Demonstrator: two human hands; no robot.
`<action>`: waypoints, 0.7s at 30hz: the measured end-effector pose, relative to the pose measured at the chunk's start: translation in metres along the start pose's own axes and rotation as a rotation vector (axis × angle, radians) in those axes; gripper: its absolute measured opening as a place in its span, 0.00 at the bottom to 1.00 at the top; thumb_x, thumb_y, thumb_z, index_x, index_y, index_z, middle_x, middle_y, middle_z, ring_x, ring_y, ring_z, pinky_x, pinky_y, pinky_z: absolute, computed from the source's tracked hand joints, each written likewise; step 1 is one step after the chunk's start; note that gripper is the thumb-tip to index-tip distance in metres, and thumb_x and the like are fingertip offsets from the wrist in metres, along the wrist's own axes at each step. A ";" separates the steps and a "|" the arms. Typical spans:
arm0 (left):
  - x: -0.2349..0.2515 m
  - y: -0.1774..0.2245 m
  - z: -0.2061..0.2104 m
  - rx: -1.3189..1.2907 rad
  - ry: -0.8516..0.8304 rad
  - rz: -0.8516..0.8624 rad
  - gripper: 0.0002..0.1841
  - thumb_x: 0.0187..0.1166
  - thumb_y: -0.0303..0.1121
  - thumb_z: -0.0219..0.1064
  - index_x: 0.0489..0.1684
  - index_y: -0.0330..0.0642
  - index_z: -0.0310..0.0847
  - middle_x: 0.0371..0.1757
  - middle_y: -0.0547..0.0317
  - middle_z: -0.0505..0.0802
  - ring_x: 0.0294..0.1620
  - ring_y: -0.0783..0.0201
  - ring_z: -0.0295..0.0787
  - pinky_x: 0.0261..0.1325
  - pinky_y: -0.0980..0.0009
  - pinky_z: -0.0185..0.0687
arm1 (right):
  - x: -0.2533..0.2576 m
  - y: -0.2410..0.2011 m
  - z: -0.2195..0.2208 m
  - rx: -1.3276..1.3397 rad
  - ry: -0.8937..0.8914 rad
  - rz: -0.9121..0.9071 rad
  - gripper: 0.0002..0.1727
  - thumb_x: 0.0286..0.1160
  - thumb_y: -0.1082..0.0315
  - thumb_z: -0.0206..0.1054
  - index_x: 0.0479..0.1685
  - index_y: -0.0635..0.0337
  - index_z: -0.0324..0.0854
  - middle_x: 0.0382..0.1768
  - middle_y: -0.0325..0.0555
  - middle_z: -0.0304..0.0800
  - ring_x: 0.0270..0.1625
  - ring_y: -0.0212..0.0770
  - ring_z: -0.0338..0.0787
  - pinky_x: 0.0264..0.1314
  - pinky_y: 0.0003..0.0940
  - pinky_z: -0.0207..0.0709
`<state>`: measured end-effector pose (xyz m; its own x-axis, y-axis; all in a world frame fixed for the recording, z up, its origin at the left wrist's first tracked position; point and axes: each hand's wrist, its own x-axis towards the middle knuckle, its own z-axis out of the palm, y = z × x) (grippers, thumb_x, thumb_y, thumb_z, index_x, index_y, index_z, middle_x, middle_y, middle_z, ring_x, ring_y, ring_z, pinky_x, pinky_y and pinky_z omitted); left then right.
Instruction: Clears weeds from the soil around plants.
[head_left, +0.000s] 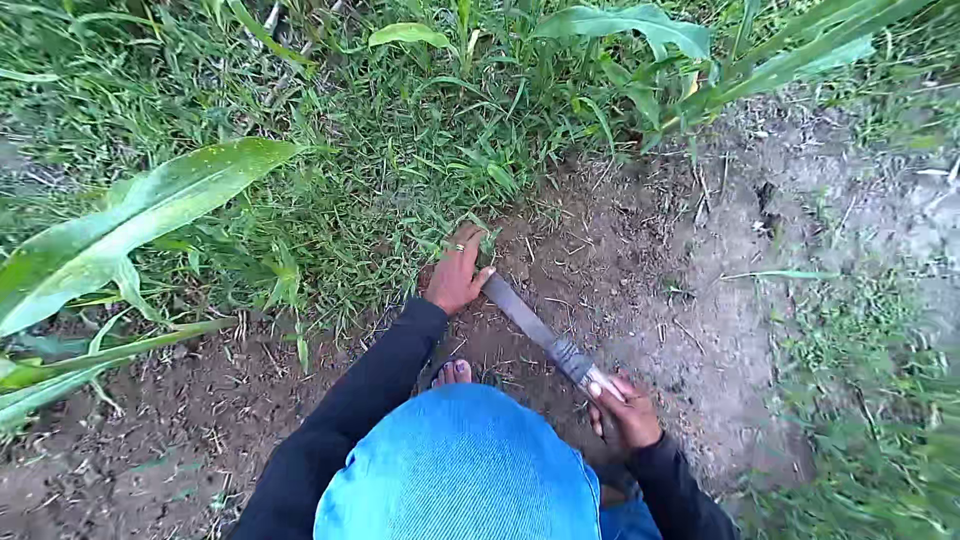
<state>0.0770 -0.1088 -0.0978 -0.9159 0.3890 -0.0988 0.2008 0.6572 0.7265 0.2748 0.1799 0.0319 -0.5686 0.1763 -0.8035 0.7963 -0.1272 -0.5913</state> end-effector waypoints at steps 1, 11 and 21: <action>0.005 0.001 0.003 0.059 0.005 0.029 0.28 0.84 0.37 0.68 0.79 0.29 0.72 0.83 0.33 0.76 0.89 0.36 0.65 0.91 0.41 0.57 | -0.002 -0.004 -0.001 -0.003 -0.003 -0.021 0.21 0.69 0.66 0.70 0.59 0.70 0.83 0.18 0.41 0.89 0.13 0.34 0.84 0.16 0.31 0.82; 0.030 -0.006 0.006 -0.074 0.123 -0.034 0.15 0.91 0.26 0.57 0.63 0.21 0.77 0.69 0.24 0.83 0.74 0.28 0.79 0.79 0.40 0.74 | -0.069 -0.023 -0.136 0.007 -0.056 -0.017 0.18 0.62 0.53 0.81 0.51 0.45 0.93 0.20 0.37 0.92 0.15 0.31 0.85 0.18 0.29 0.82; 0.026 0.010 0.020 -0.050 0.248 -0.091 0.17 0.94 0.31 0.53 0.55 0.21 0.80 0.61 0.23 0.86 0.68 0.29 0.84 0.76 0.41 0.76 | 0.012 -0.010 0.026 -0.018 0.001 0.001 0.16 0.75 0.68 0.65 0.56 0.69 0.82 0.17 0.37 0.88 0.13 0.32 0.84 0.17 0.29 0.83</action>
<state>0.0621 -0.0788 -0.1067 -0.9878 0.1555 -0.0002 0.1017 0.6474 0.7554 0.2549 0.1580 0.0268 -0.5678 0.1772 -0.8038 0.8002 -0.1100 -0.5895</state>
